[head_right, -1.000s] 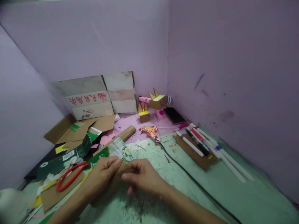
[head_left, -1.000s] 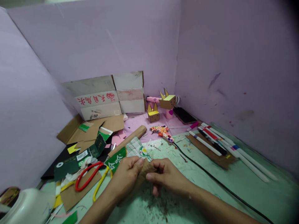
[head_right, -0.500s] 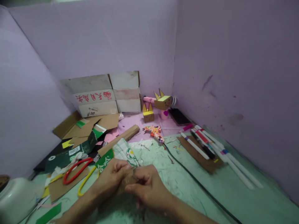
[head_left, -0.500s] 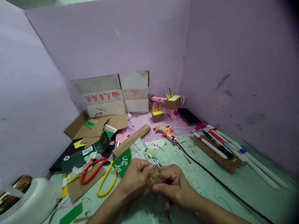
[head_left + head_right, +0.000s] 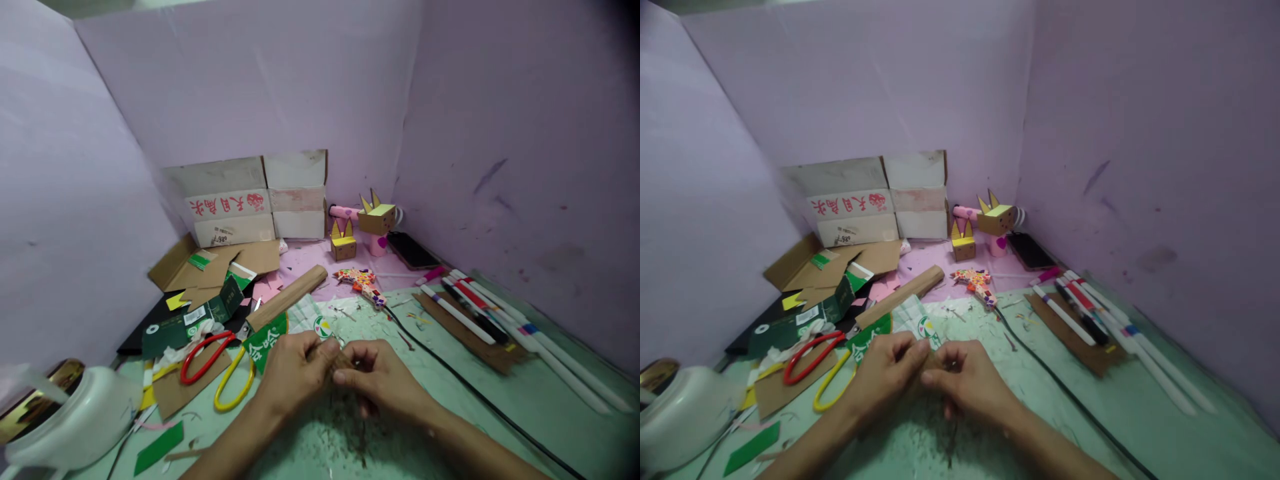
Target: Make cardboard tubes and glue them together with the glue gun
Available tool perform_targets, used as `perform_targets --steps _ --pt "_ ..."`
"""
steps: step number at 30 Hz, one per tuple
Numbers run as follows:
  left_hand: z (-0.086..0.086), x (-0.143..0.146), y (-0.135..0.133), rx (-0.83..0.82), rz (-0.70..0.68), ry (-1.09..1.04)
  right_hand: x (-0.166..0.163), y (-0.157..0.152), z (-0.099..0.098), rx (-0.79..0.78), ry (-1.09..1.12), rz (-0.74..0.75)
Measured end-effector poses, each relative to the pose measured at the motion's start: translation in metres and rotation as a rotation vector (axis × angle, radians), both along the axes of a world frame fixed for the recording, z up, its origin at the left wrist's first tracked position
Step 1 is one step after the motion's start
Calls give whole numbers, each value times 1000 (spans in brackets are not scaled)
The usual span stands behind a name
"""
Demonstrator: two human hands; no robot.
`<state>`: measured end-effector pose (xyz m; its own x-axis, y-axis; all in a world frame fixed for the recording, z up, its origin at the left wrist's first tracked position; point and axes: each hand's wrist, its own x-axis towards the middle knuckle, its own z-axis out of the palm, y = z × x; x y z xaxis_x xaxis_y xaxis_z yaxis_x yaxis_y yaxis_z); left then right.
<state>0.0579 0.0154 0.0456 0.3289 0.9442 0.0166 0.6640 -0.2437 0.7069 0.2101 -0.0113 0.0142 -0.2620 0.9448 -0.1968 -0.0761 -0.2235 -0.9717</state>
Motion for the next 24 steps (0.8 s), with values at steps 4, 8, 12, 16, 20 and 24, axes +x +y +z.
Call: perform_targets --steps 4,8,12,16,20,24 --pt "-3 3 1 -48 -34 -17 3 -4 -1 133 -27 64" --pt "-9 8 -4 -93 -114 -12 5 -12 -3 551 -91 46" --pt "-7 8 -4 -66 -109 16 6 -13 -4 756 -178 22" --pt "6 -5 7 -57 -96 29 8 -2 -5 353 -31 -92" --pt "14 -16 14 -82 -125 54 11 8 -8 201 17 -37" --pt "8 -14 10 -64 -139 71 13 11 -14 110 -3 151"
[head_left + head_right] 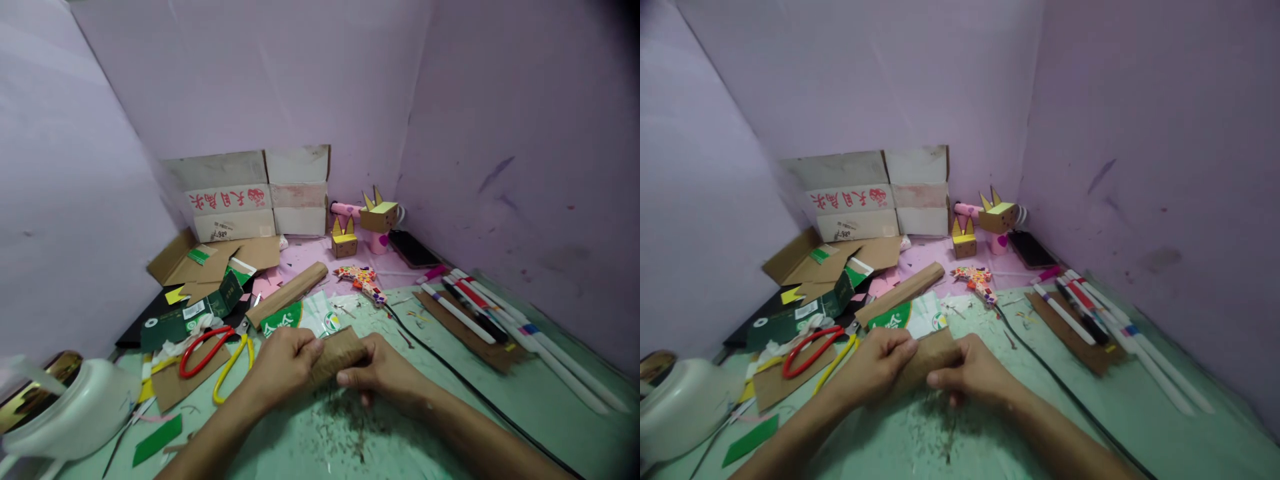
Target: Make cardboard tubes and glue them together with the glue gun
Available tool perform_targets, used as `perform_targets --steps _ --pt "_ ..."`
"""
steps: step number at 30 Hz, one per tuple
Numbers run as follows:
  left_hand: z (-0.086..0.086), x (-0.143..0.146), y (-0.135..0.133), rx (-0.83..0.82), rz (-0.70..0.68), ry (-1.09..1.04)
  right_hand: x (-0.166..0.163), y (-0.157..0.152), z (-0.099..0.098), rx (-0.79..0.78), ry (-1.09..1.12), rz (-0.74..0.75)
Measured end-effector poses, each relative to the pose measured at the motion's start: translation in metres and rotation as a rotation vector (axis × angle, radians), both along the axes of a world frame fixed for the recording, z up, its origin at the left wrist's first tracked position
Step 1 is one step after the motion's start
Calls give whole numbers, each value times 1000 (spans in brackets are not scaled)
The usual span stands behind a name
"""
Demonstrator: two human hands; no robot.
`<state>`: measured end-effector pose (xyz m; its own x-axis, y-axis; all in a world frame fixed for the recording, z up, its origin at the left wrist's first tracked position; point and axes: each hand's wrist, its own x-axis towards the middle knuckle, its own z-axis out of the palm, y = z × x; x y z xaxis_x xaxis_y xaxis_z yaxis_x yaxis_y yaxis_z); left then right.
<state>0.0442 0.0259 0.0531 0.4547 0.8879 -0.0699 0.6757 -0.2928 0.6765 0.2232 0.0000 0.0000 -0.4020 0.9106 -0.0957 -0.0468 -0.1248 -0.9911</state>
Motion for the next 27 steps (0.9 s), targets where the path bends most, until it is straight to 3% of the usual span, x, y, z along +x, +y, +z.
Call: perform_targets --steps 5,14,21,27 --pt "-8 4 -3 -12 9 -7 0 1 -7 34 30 -1" --pt "-13 11 -4 -132 -51 -63 -3 -13 4 173 108 -44" --pt "-17 10 -3 31 -2 11 -4 -7 2 168 72 -59" --pt "-8 7 1 132 -21 53 -7 -8 0 184 69 -217"
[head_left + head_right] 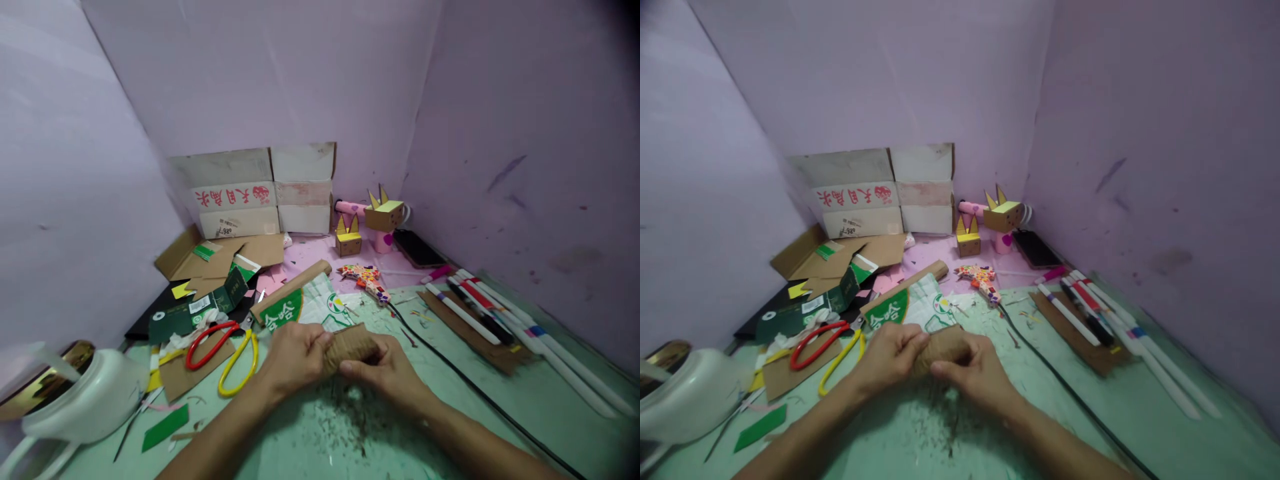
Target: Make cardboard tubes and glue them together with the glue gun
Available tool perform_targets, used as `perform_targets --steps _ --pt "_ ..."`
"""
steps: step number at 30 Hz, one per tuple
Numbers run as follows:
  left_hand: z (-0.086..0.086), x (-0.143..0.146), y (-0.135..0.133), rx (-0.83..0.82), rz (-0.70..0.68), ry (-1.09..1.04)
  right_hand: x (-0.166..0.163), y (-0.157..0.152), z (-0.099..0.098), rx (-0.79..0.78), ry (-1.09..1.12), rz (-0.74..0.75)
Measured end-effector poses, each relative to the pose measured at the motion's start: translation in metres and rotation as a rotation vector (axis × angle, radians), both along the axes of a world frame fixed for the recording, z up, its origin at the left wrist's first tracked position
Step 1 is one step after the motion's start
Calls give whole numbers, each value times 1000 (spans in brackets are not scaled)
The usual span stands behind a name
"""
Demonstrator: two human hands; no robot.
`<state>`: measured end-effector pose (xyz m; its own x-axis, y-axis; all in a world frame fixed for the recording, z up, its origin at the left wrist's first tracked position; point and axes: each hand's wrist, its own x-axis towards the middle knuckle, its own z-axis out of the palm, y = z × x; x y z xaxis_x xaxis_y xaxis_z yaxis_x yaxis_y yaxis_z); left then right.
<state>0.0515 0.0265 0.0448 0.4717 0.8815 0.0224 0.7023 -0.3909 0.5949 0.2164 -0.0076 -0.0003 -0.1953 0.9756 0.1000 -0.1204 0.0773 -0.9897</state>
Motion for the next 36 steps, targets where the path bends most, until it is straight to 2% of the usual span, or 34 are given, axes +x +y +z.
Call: perform_targets --steps 4,6,10,12,14,18,21,24,27,30,32,36 --pt "19 -15 -2 32 -104 17 6 2 -7 -31 -34 -15" --pt "21 -21 -11 120 -184 69 14 -2 -7 36 -166 -49" --pt "-1 -25 -44 344 -321 186 27 -27 3 388 -718 -172" --pt "-15 -26 -60 390 -350 205 28 -39 7 569 -846 -119" --pt "-22 -29 -70 331 -336 210 25 -48 8 685 -870 -20" --pt "-13 -35 -72 65 -279 168 18 -52 0 648 -849 27" --pt "-8 -37 -68 -26 -275 133 15 -52 -5 600 -899 14" --pt "-21 -36 -69 51 -281 90 12 -52 -6 588 -959 5" --pt "-44 -35 -75 264 -302 -8 10 -55 -6 636 -978 -23" --pt "-56 -36 -83 370 -239 -65 9 -57 -7 676 -1006 -25" --pt "-52 -39 -85 341 -194 -62 9 -57 -6 684 -1011 8" --pt "-30 -46 -83 328 -182 -85 11 -58 1 717 -921 28"
